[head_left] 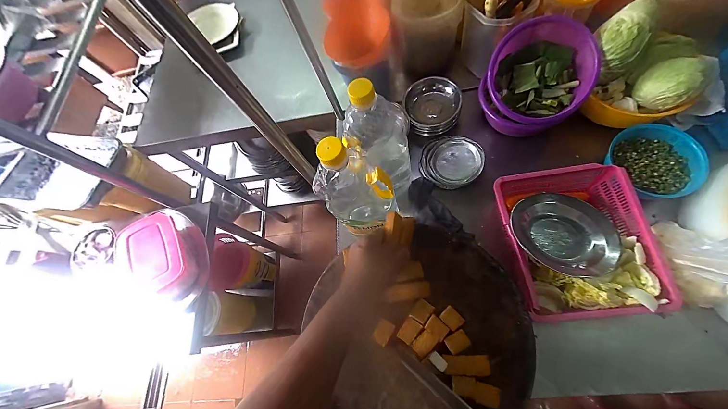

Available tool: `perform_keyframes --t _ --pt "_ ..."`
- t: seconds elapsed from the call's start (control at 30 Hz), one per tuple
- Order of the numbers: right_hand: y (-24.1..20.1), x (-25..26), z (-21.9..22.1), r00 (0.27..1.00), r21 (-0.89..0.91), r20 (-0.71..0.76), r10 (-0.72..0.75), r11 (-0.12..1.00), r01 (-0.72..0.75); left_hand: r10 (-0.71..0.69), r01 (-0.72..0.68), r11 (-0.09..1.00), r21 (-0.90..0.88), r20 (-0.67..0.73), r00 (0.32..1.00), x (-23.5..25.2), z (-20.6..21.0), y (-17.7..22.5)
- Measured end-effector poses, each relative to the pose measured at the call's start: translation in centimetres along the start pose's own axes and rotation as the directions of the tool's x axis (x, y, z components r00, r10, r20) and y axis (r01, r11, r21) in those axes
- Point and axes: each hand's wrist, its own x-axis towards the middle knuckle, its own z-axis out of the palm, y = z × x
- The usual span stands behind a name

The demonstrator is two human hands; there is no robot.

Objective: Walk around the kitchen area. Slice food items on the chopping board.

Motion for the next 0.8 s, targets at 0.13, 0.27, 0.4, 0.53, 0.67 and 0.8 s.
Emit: perform_keyframes --t 0.13,0.27,0.4,0.53,0.67,0.8 --pt "-1.6 2.0 2.3 0.998 -0.04 0.066 0.02 0.999 -0.017 0.068 -0.075 0.99 -0.118 -0.06 0.996 -5.1 -4.3 -2.8" --pt "-2.4 4.5 3.0 0.986 -0.026 -0.043 0.163 0.986 -0.164 0.176 -0.175 0.981 -0.086 0.001 0.984 -10.1 -4.8 -7.3" --pt "-2.0 4.3 3.9 0.948 0.061 -0.151 0.279 0.96 -0.273 0.303 -0.271 0.953 -0.138 0.339 0.891 -12.5 -1.3 -9.7" --pt "-2.0 3.8 4.9 0.93 0.079 -0.183 0.318 0.948 -0.308 0.429 -0.467 0.884 -0.04 0.47 0.771 -12.2 2.4 -11.7" --pt "-2.1 3.8 5.2 0.922 0.085 -0.171 0.348 0.937 -0.338 0.462 -0.491 0.871 0.016 0.314 0.829 -11.7 1.8 -12.1" --pt "-2.2 3.7 5.7 0.919 0.085 -0.154 0.363 0.931 -0.354 0.546 -0.629 0.74 0.238 0.334 0.768 -9.9 2.4 -12.4"
